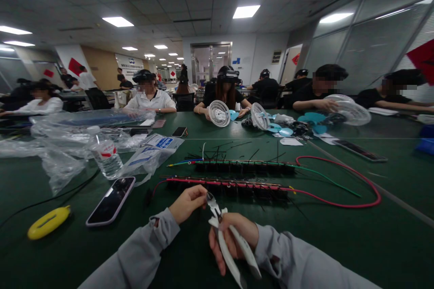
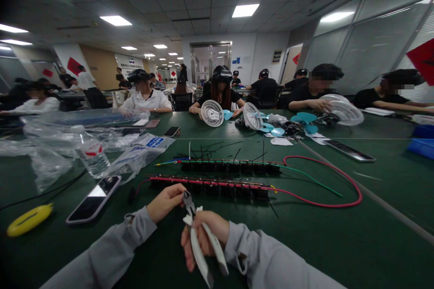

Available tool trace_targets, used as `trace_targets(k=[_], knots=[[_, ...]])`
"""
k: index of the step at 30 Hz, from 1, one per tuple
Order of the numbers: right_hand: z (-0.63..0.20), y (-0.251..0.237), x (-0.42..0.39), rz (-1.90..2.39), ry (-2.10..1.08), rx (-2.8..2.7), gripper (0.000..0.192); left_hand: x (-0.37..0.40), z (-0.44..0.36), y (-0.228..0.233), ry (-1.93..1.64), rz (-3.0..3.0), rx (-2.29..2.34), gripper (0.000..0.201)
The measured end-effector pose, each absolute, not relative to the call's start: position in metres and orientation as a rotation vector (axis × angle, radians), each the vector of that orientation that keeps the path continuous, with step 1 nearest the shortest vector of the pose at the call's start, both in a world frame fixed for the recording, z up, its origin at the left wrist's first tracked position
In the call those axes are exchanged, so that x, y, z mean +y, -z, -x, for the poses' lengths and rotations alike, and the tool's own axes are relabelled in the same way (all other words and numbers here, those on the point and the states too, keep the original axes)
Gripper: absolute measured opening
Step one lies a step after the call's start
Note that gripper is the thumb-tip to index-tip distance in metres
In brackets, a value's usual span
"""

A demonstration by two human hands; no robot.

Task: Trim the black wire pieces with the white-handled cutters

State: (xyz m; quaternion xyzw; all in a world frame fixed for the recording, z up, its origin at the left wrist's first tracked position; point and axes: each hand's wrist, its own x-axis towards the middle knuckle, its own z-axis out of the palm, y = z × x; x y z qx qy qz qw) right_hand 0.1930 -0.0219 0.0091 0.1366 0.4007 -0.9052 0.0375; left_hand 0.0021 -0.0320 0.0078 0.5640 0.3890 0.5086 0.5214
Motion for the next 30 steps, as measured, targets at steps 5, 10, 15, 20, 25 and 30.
trace_targets(k=[5,10,15,20,25,30], knots=[[-0.1939,-0.0117,-0.0214,-0.478,2.886,1.247,0.059,-0.032,-0.0014,-0.0076,-1.214,-1.35,0.926,0.03],[-0.1926,-0.0142,-0.0182,-0.424,2.775,1.298,0.062,-0.0322,-0.0016,-0.0079,-1.217,-1.342,0.918,0.031],[-0.1928,-0.0141,-0.0197,-0.378,2.726,1.172,0.061,-0.0312,-0.0013,-0.0057,-1.214,-1.338,0.91,0.032],[-0.1925,-0.0136,-0.0186,-0.436,2.691,1.125,0.059,-0.0305,-0.0012,-0.0042,-1.213,-1.335,0.905,0.029],[-0.1902,-0.0126,-0.0156,-0.524,2.678,1.125,0.056,-0.0302,-0.0018,-0.0038,-1.204,-1.335,0.9,0.03],[-0.1889,-0.0145,-0.0165,-0.558,2.689,1.128,0.051,-0.0308,-0.0023,-0.0045,-1.204,-1.329,0.897,0.03]])
